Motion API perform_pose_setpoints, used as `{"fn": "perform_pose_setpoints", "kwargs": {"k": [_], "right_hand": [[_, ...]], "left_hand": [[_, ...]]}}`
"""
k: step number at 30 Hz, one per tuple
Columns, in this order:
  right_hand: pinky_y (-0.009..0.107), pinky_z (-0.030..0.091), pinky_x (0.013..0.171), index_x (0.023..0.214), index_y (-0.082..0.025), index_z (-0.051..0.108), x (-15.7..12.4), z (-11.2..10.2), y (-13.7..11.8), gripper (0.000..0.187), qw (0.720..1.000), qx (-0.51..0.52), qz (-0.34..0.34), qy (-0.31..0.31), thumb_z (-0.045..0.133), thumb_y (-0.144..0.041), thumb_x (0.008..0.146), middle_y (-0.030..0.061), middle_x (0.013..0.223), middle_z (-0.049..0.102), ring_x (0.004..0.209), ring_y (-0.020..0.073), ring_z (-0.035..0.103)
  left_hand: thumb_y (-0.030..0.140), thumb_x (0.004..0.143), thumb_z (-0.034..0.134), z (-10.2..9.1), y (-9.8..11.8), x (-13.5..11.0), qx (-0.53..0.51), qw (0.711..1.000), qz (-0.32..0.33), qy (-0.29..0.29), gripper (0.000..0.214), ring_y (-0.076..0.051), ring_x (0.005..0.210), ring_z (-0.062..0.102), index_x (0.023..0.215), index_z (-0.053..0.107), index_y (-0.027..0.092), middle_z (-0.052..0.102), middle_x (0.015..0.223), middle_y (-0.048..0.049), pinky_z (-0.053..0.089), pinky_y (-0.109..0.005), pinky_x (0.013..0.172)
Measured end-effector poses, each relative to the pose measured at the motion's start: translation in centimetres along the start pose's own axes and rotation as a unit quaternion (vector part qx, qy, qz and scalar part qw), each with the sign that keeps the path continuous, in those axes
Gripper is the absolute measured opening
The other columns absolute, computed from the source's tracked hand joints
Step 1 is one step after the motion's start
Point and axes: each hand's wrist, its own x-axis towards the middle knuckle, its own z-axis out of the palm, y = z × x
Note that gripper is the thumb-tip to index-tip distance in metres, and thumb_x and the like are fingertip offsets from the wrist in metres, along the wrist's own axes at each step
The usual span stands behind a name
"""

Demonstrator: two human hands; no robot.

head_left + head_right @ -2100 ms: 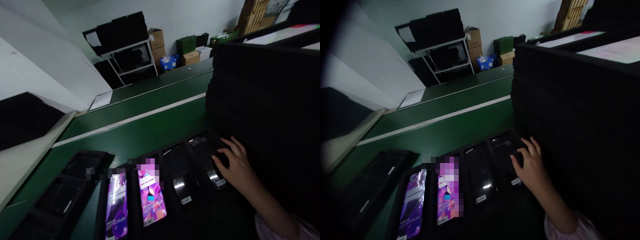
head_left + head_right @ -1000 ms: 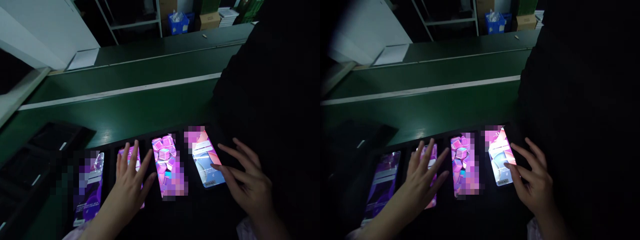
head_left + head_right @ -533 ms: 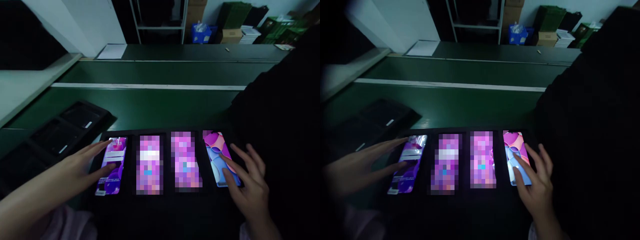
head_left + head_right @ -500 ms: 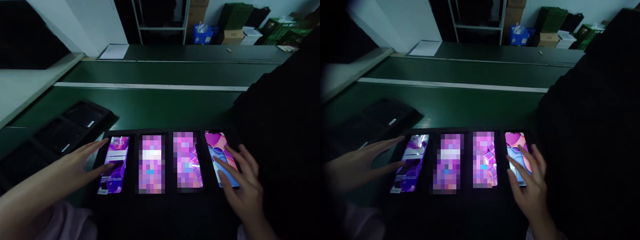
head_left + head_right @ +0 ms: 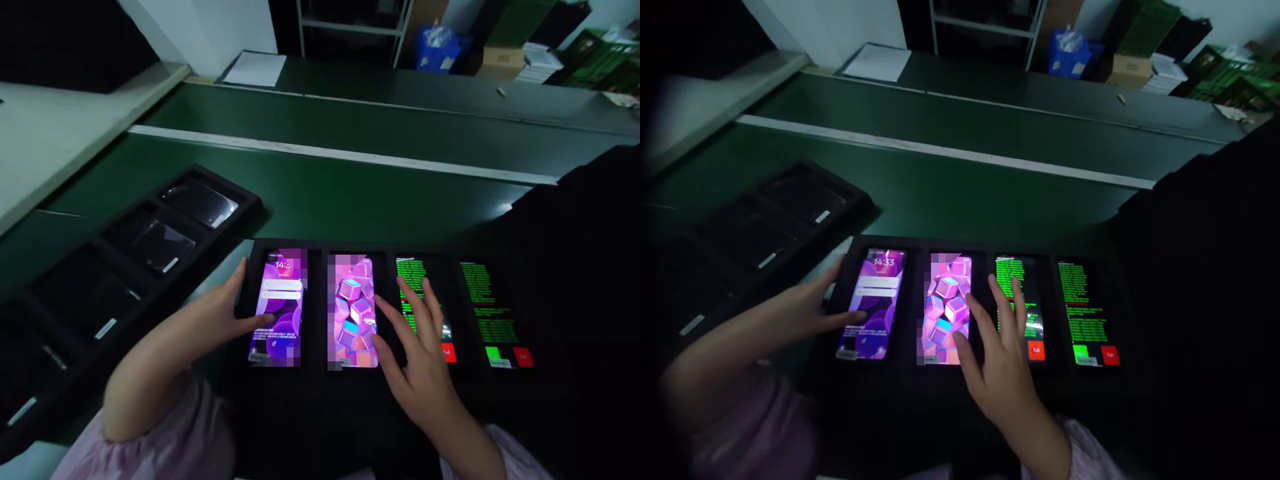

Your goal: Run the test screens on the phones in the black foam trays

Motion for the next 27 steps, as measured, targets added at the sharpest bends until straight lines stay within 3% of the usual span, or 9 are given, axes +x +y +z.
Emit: {"fn": "perform_pose_setpoints", "kwargs": {"k": [2, 5, 9, 12, 16, 18, 22, 24, 27], "right_hand": [[0.056, 0.049, 0.117, 0.144, -0.023, 0.059, 0.1, -0.3, 0.0, 0.037, 1.0, 0.018, 0.001, 0.022, 0.046, -0.033, 0.111, 0.0115, 0.161, 0.05, 0.162, 0.0299, 0.026], [0.049, 0.044, 0.119, 0.135, -0.025, 0.066, 0.1, -0.9, -0.1, 0.03, 0.998, 0.039, -0.011, 0.045, 0.049, -0.024, 0.109, 0.0091, 0.152, 0.058, 0.159, 0.0265, 0.033], [0.05, 0.044, 0.118, 0.12, -0.025, 0.071, 0.0, -1.1, 0.0, 0.026, 0.997, 0.055, -0.043, 0.038, 0.051, -0.017, 0.107, 0.0073, 0.147, 0.062, 0.158, 0.0281, 0.035], [0.055, 0.049, 0.113, 0.121, -0.025, 0.07, 0.1, -1.0, -0.3, 0.023, 0.995, 0.049, -0.086, -0.016, 0.051, -0.021, 0.108, 0.0102, 0.154, 0.056, 0.162, 0.0318, 0.023], [0.051, 0.058, 0.106, 0.118, -0.023, 0.07, 0.3, -1.2, -0.6, 0.022, 0.985, 0.059, -0.135, -0.089, 0.051, -0.027, 0.108, 0.0137, 0.156, 0.054, 0.165, 0.0306, 0.014], [0.05, 0.06, 0.105, 0.116, -0.023, 0.071, 0.4, -1.3, -0.6, 0.022, 0.982, 0.065, -0.145, -0.103, 0.051, -0.028, 0.108, 0.0136, 0.156, 0.054, 0.165, 0.0308, 0.014], [0.061, 0.058, 0.107, 0.119, -0.025, 0.073, 0.5, -1.1, -0.7, 0.024, 0.975, 0.053, -0.169, -0.132, 0.054, -0.033, 0.106, 0.0106, 0.162, 0.05, 0.165, 0.0349, 0.01], [0.067, 0.055, 0.109, 0.118, -0.025, 0.073, 0.5, -1.0, -0.7, 0.025, 0.973, 0.054, -0.176, -0.137, 0.053, -0.035, 0.107, 0.0099, 0.163, 0.05, 0.165, 0.0369, 0.009], [0.061, 0.054, 0.11, 0.114, -0.024, 0.073, 0.4, -1.3, -0.2, 0.021, 0.978, 0.097, -0.166, -0.08, 0.054, -0.029, 0.107, 0.0115, 0.154, 0.058, 0.163, 0.036, 0.02]], "left_hand": [[0.086, 0.071, 0.063, 0.0, 0.6, 0.4, 0.019, 0.999, -0.027, 0.038, 0.12, -0.047, 0.12, 0.072, 0.164, 0.036, 0.016, 0.073, 0.134, -0.0205, 0.06, -0.058, 0.102], [0.085, 0.079, 0.051, -0.3, 1.9, 0.8, -0.029, 0.992, -0.047, 0.115, 0.111, -0.047, 0.141, 0.058, 0.162, 0.04, 0.012, 0.054, 0.159, -0.0234, 0.049, -0.061, 0.117], [0.083, 0.076, 0.06, -0.5, 2.8, 0.7, -0.181, 0.978, -0.039, 0.101, 0.114, -0.042, 0.149, 0.05, 0.165, 0.035, 0.017, 0.042, 0.17, -0.0169, 0.048, -0.055, 0.121], [0.081, 0.071, 0.07, -0.8, 2.3, 0.3, -0.232, 0.97, -0.035, 0.07, 0.121, -0.041, 0.156, 0.042, 0.169, 0.028, 0.024, 0.041, 0.172, -0.0116, 0.045, -0.055, 0.123], [0.089, 0.059, 0.074, -1.1, 0.8, -0.9, -0.264, 0.962, -0.066, 0.008, 0.144, -0.042, 0.157, 0.038, 0.171, 0.018, 0.019, 0.052, 0.164, -0.0154, 0.047, -0.053, 0.123], [0.086, 0.063, 0.075, -0.8, -0.1, -1.5, -0.275, 0.959, -0.072, -0.015, 0.138, -0.041, 0.158, 0.036, 0.171, 0.018, 0.021, 0.051, 0.164, -0.014, 0.048, -0.051, 0.122], [0.068, 0.076, 0.077, 0.0, -1.6, -2.5, -0.278, 0.959, -0.006, -0.049, 0.114, -0.036, 0.161, 0.03, 0.17, 0.023, 0.032, 0.035, 0.173, -0.0045, 0.042, -0.049, 0.126], [0.062, 0.08, 0.077, 0.0, -2.1, -2.6, -0.266, 0.959, 0.036, -0.088, 0.117, -0.035, 0.161, 0.03, 0.171, 0.012, 0.03, 0.032, 0.174, -0.0071, 0.039, -0.049, 0.126], [0.055, 0.082, 0.077, -0.1, -2.4, -2.5, -0.232, 0.957, 0.081, -0.151, 0.127, -0.033, 0.16, 0.032, 0.169, -0.011, 0.027, 0.028, 0.176, -0.0131, 0.04, -0.051, 0.125]]}}
